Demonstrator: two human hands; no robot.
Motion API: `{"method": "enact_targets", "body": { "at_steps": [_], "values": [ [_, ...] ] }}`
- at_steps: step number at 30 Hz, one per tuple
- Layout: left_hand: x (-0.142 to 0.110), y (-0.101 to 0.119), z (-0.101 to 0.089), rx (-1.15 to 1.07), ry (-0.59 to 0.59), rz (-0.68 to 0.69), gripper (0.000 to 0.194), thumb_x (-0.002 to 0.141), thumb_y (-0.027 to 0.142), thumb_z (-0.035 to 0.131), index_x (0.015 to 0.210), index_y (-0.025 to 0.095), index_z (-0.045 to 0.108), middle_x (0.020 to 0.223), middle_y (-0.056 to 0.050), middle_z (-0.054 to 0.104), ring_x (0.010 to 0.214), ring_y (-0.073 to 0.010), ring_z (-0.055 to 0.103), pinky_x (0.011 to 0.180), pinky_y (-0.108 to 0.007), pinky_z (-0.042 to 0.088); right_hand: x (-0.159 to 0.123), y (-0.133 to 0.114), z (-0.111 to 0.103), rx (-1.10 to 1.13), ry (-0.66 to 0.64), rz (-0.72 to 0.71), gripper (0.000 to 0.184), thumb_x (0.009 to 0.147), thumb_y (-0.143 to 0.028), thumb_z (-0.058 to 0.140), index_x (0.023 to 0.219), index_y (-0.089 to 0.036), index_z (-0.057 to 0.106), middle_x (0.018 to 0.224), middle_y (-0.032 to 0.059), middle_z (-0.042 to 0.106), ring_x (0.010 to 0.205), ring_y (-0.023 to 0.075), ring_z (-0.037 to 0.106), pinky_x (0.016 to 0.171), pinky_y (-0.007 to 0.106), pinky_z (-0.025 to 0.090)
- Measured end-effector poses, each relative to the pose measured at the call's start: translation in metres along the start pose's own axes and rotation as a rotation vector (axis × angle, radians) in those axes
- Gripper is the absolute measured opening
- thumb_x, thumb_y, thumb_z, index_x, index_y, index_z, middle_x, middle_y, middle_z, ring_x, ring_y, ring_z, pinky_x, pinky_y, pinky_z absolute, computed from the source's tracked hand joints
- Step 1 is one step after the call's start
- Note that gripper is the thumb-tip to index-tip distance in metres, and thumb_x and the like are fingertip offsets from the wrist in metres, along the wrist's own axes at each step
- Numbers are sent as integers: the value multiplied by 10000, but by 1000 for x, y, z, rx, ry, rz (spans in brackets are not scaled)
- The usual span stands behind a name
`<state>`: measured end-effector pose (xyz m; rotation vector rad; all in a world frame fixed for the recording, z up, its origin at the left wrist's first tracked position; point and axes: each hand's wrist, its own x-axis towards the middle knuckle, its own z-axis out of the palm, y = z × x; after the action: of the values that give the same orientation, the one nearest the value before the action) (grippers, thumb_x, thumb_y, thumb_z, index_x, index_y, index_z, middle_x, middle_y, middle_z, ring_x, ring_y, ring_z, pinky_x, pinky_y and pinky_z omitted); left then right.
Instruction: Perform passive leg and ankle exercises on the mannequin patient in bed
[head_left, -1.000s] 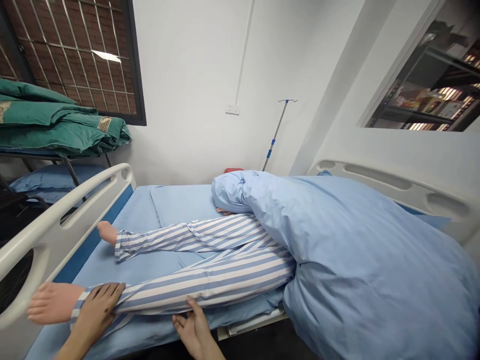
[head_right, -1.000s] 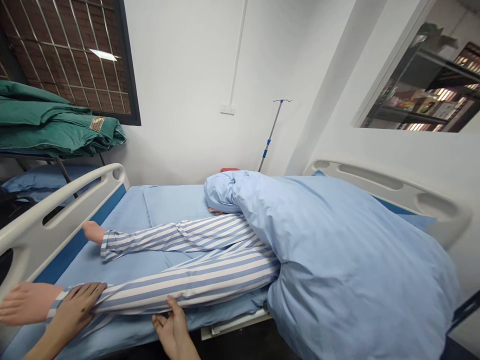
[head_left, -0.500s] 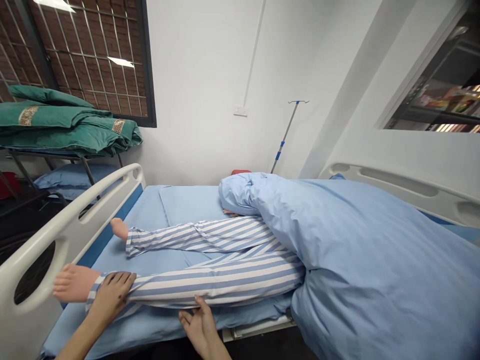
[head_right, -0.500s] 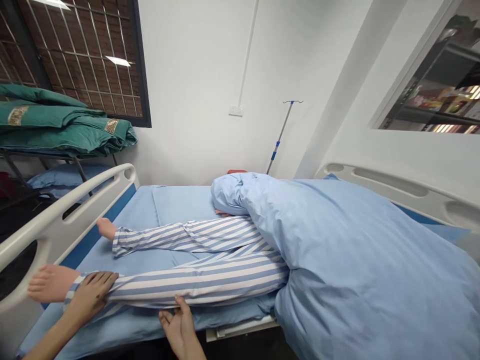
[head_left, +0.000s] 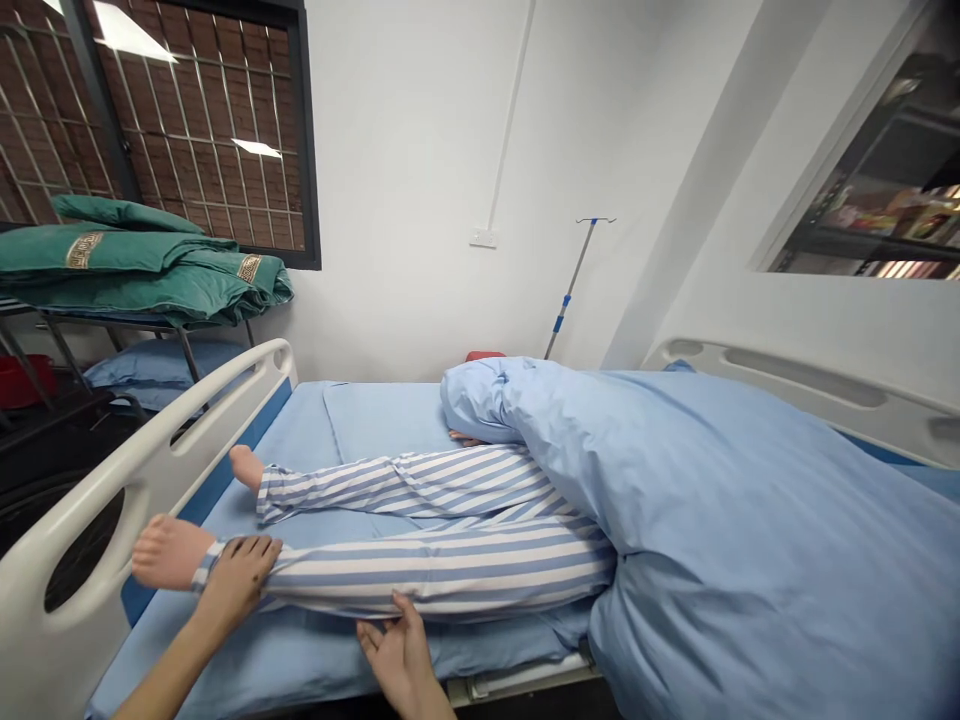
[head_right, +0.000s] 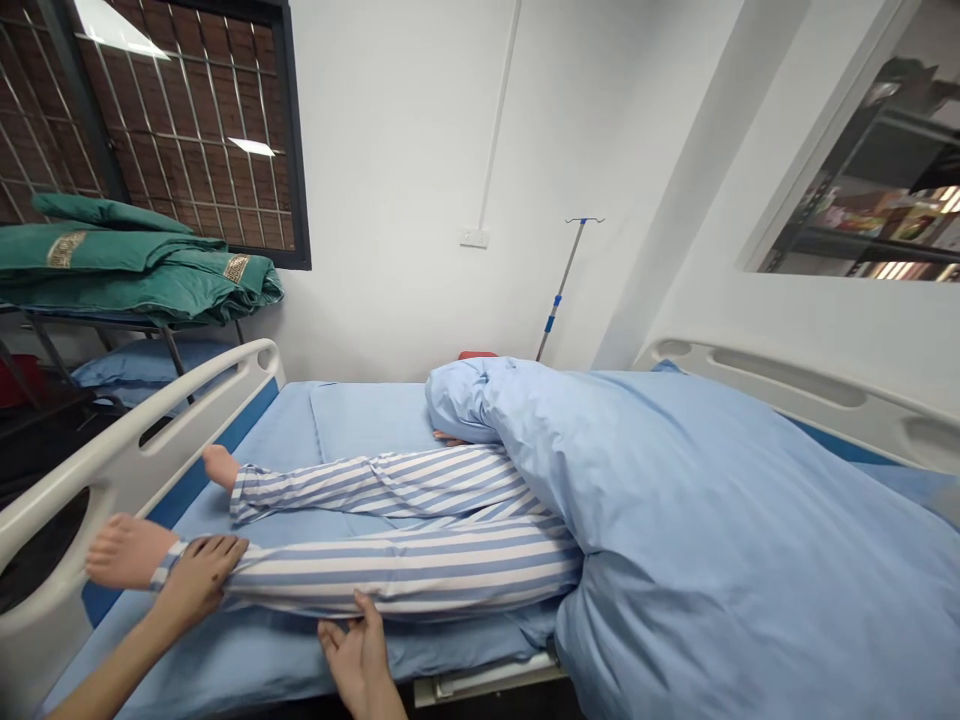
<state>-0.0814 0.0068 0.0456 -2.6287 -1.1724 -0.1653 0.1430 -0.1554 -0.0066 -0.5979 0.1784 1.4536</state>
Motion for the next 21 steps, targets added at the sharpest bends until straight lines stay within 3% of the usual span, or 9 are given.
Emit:
{"method": "enact_targets", "body": {
  "at_steps": [2,5,15,21],
  "values": [
    [-12,6,19,-13,-6,-18,546,616,20,432,1111,199,577,1097,-74,608,1019,-222,509,899,-357,321,1,4,-10,2,25,5,373,577,-360,697,857,-233,487,786,-11,584,644,168,608,716,340,479],
    [-25,15,32,-14,-1,-48,533,627,22,429,1114,179,578,1101,-86,603,1022,-228,504,926,-371,312,0,6,-18,-20,44,-5,366,567,-363,703,830,-228,487,784,-9,588,634,166,606,711,340,478],
    [-38,31,44,-23,59,-120,481,689,2,395,1103,164,578,1087,-99,596,1029,-228,495,989,-399,286,-10,3,-25,-142,42,-37,323,571,-350,715,762,-211,494,682,-20,552,637,170,608,740,352,484],
    [-49,44,49,-23,104,-186,545,661,30,429,1183,153,523,1160,-121,554,1128,-249,448,1058,-423,210,-31,4,-35,-283,70,-36,379,522,-342,755,763,-209,495,865,42,639,895,242,638,734,331,475]
  ]
}}
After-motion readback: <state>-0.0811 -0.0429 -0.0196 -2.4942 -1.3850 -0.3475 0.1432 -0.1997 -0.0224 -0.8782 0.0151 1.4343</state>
